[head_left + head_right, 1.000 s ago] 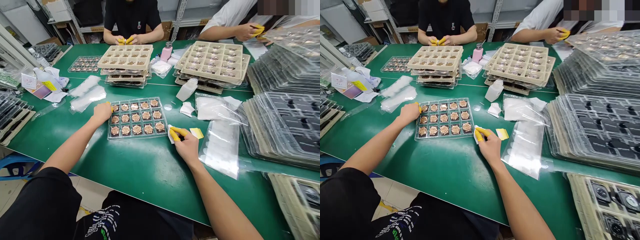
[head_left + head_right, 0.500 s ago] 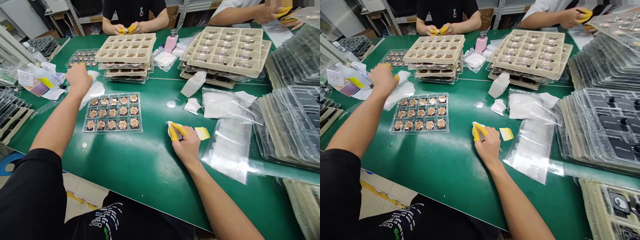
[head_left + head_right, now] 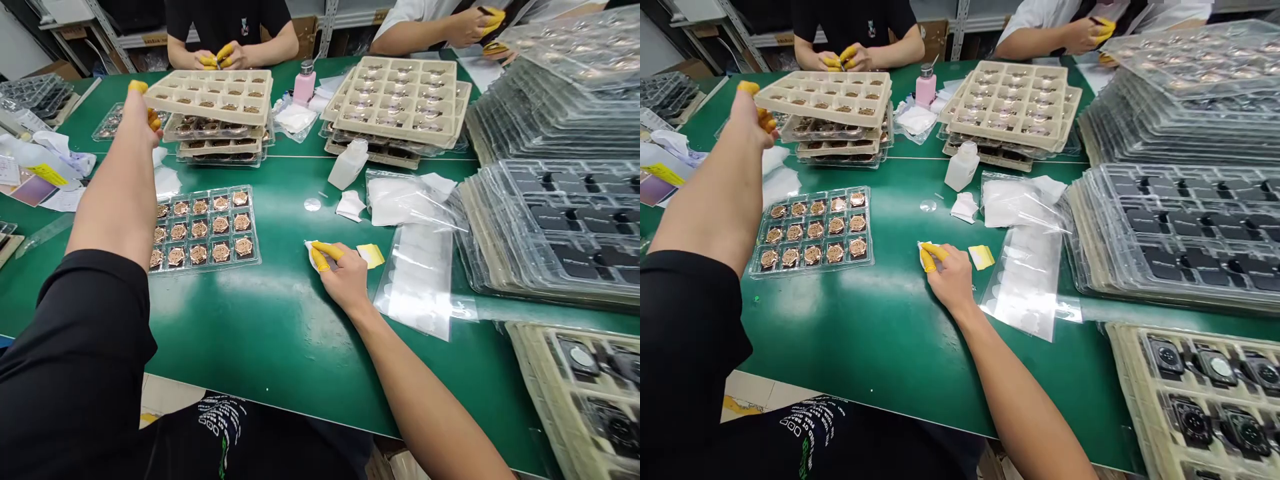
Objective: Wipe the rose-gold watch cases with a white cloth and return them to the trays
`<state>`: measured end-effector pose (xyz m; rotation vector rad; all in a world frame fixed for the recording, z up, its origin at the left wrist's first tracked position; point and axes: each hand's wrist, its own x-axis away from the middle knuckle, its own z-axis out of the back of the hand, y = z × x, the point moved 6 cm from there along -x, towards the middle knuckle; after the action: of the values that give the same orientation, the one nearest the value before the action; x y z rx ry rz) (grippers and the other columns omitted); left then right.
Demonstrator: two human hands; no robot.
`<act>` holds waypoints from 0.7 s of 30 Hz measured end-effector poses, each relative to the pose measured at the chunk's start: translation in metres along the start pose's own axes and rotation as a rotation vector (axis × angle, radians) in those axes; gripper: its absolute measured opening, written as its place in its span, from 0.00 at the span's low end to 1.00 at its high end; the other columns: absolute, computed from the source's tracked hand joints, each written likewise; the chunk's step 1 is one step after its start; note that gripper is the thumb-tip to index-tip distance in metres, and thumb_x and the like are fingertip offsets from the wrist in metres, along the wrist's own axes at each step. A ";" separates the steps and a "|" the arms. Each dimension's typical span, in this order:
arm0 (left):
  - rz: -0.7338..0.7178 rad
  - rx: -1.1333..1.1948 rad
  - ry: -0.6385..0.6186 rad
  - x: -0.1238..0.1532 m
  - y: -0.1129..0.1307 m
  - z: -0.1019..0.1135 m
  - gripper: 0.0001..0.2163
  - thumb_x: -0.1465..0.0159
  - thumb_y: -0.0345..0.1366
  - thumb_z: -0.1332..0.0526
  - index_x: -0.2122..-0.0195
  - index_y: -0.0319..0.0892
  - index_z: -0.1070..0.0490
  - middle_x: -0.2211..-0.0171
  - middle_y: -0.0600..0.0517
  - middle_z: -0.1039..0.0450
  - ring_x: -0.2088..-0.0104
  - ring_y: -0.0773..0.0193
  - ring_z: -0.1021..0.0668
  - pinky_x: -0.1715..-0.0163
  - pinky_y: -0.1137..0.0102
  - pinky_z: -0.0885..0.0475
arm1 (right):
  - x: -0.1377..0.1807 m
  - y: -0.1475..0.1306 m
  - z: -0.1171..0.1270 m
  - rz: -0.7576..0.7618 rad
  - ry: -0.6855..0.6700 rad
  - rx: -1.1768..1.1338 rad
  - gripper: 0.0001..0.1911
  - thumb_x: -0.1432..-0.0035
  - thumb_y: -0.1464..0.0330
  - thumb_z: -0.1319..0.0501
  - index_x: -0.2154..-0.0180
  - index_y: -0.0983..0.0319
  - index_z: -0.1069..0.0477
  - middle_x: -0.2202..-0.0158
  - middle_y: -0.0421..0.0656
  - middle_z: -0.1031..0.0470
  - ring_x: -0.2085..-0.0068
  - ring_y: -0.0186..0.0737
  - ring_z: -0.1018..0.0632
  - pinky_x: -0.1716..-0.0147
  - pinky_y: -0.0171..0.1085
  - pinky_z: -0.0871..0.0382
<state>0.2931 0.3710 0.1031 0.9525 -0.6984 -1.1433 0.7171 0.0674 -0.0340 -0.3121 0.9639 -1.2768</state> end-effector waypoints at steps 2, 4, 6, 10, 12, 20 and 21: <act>0.064 0.136 0.026 0.005 0.000 -0.001 0.22 0.23 0.44 0.69 0.61 0.40 0.41 0.56 0.50 0.29 0.51 0.66 0.31 0.38 0.57 0.31 | 0.000 0.001 -0.001 -0.015 -0.008 -0.025 0.13 0.36 0.60 0.40 0.59 0.58 0.19 0.66 0.44 0.19 0.66 0.40 0.23 0.62 0.41 0.33; 0.090 0.336 0.048 0.018 -0.004 -0.006 0.16 0.23 0.37 0.64 0.54 0.39 0.38 0.55 0.53 0.26 0.52 0.69 0.30 0.42 0.64 0.29 | 0.000 0.002 -0.001 -0.029 -0.007 -0.050 0.14 0.37 0.60 0.40 0.59 0.58 0.19 0.67 0.44 0.20 0.67 0.39 0.24 0.62 0.41 0.33; 0.087 0.510 0.054 0.037 -0.012 -0.012 0.13 0.25 0.28 0.58 0.48 0.37 0.37 0.55 0.55 0.24 0.53 0.72 0.29 0.43 0.68 0.28 | 0.000 0.003 -0.001 -0.047 -0.012 -0.065 0.15 0.38 0.59 0.40 0.59 0.58 0.18 0.67 0.44 0.20 0.68 0.39 0.24 0.63 0.41 0.33; 0.035 0.556 0.045 0.089 -0.031 -0.015 0.12 0.30 0.28 0.48 0.49 0.39 0.30 0.56 0.52 0.21 0.49 0.70 0.25 0.45 0.70 0.26 | -0.001 0.006 0.000 -0.108 -0.026 -0.109 0.16 0.39 0.58 0.39 0.59 0.58 0.18 0.67 0.44 0.21 0.68 0.39 0.26 0.65 0.40 0.34; -0.004 0.557 0.085 0.120 -0.038 -0.009 0.08 0.35 0.31 0.41 0.55 0.45 0.26 0.58 0.52 0.20 0.45 0.65 0.24 0.47 0.70 0.23 | -0.001 0.009 0.002 -0.159 -0.011 -0.151 0.16 0.40 0.58 0.38 0.58 0.59 0.18 0.66 0.44 0.21 0.68 0.38 0.26 0.64 0.40 0.33; 0.106 0.726 0.116 0.280 -0.062 0.000 0.11 0.36 0.31 0.45 0.58 0.46 0.23 0.62 0.52 0.18 0.49 0.65 0.18 0.62 0.79 0.19 | 0.001 0.038 -0.001 -0.409 0.147 -0.436 0.20 0.45 0.57 0.34 0.55 0.62 0.20 0.56 0.47 0.18 0.58 0.41 0.21 0.54 0.42 0.27; 0.178 0.772 0.090 0.300 -0.070 -0.004 0.12 0.37 0.31 0.45 0.58 0.46 0.23 0.63 0.52 0.18 0.51 0.65 0.17 0.65 0.80 0.19 | -0.001 0.042 0.002 -0.434 0.206 -0.480 0.21 0.46 0.57 0.34 0.55 0.62 0.20 0.55 0.47 0.18 0.56 0.42 0.20 0.51 0.43 0.26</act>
<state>0.3528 0.0763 0.0356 1.5364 -1.1605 -0.6580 0.7469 0.0806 -0.0613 -0.8092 1.4336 -1.4749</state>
